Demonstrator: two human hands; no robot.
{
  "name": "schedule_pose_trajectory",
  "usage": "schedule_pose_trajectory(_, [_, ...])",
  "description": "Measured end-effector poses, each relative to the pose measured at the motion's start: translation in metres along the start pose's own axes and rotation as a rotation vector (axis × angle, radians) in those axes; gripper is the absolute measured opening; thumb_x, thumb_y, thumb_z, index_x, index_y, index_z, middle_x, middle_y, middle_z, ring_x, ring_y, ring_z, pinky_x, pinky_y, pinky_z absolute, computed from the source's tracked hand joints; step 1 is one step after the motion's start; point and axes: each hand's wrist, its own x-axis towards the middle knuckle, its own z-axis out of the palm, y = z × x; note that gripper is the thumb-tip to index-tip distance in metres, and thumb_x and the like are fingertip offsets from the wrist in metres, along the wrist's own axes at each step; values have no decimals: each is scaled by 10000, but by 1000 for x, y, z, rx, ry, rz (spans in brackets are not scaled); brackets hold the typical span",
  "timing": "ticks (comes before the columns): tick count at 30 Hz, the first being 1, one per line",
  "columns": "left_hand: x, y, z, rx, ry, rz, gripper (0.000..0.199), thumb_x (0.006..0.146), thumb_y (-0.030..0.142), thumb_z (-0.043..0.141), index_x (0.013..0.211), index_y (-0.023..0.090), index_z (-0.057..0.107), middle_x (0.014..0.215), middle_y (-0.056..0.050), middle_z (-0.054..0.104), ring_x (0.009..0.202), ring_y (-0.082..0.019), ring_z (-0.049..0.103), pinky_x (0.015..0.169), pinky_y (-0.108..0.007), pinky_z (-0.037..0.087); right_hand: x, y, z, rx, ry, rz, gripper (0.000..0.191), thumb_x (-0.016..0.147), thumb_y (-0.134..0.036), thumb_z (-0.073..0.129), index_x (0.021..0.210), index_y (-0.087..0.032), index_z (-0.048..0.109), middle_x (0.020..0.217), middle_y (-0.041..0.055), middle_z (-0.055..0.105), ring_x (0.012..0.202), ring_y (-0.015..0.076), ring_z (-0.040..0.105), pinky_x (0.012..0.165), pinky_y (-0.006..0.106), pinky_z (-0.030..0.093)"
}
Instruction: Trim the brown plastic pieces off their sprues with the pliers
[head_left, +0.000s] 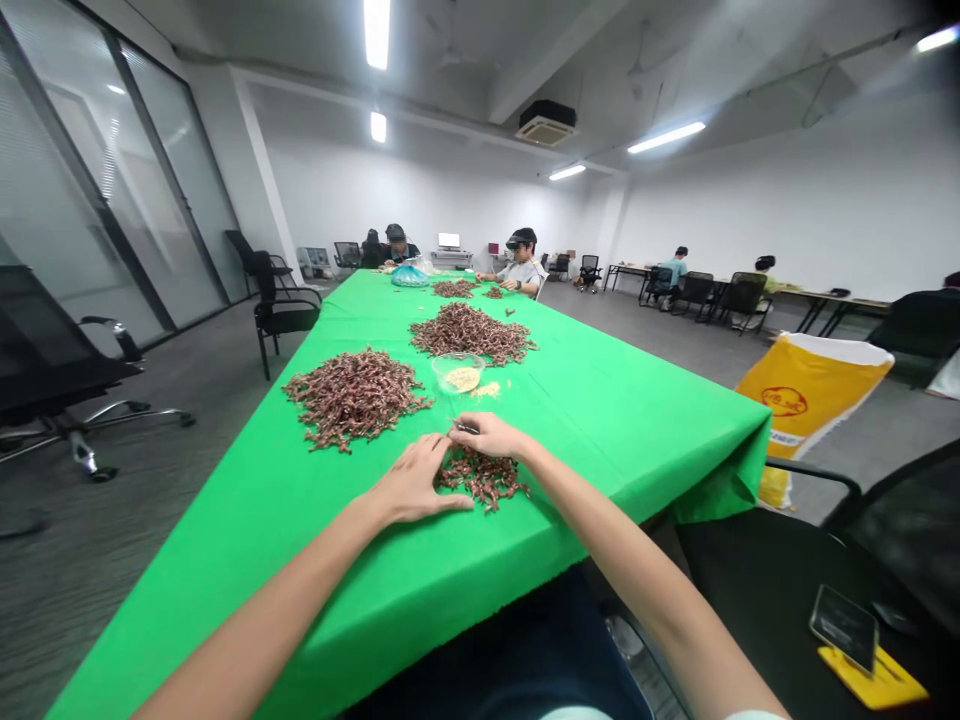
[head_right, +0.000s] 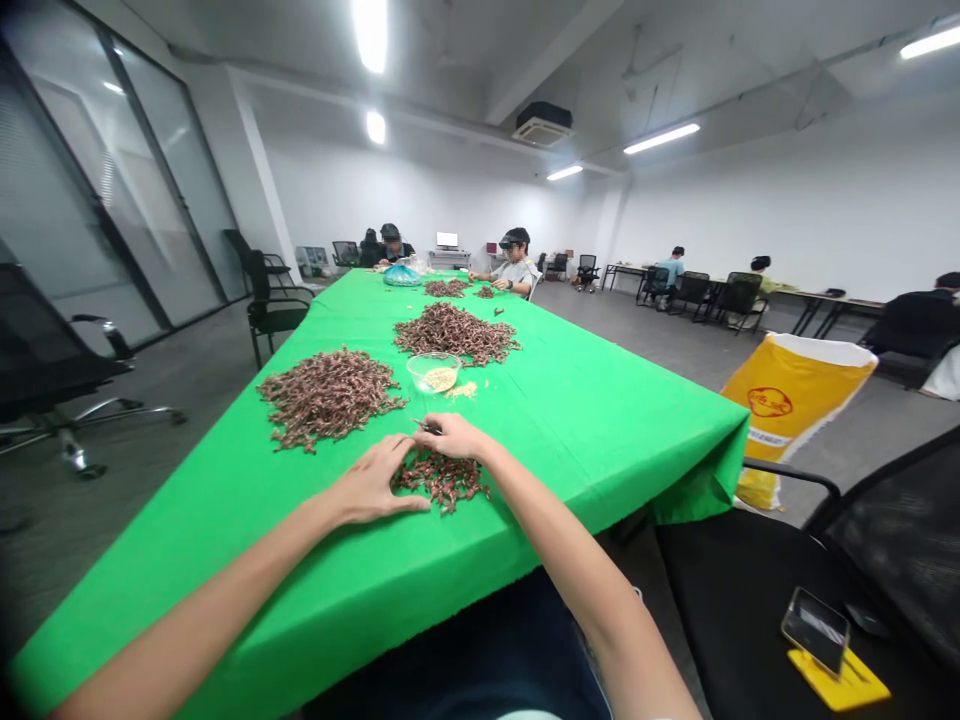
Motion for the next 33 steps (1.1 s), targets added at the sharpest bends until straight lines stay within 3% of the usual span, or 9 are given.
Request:
schedule_pose_trajectory(4, [0,-3,0,-7,13,-25,1160,635,845,566,1490,114,283,1535,-224,258,1407,-430,231,1137,-541,245,-7,-5,-5,26,-9,-3,300,932,-424,542,909,-135,620,802,-6,577,738,135,485,673,233,354])
schedule_pose_trajectory(10, [-3,3,-12,-67,90,115,831,685,781,598,1296,226,506,1294,-132,522,1196,-350,497,1004,-463,406,-12,-3,-18,159,14,18,381,923,-474,530,872,-118,657,783,0,591,723,137,483,663,235,360])
schedule_pose_trajectory(14, [-4,9,-18,-79,95,129,749,703,760,607,1233,237,535,1209,-107,548,1104,-319,534,958,-438,423,-10,2,-25,277,52,3,393,915,-481,531,824,-123,664,799,26,637,730,142,515,686,242,386])
schedule_pose_trajectory(21, [-3,6,-23,-73,129,132,685,721,735,617,1170,221,554,1160,-98,553,1064,-297,538,936,-422,426,-7,29,-22,343,421,126,475,900,-506,497,581,-158,552,539,13,547,533,116,482,598,232,398])
schedule_pose_trajectory(26, [-3,3,-26,-70,141,118,654,735,728,608,1140,216,570,1126,-94,569,1040,-293,547,911,-416,433,-16,58,-23,367,651,266,461,861,-538,460,565,-184,474,457,-14,454,413,108,414,463,230,348])
schedule_pose_trajectory(33, [-3,-1,-29,-34,168,104,638,749,736,584,1110,210,591,1105,-95,591,1014,-294,554,881,-405,437,-23,69,-23,369,753,377,435,810,-560,465,595,-182,467,484,-19,456,393,98,402,411,216,325])
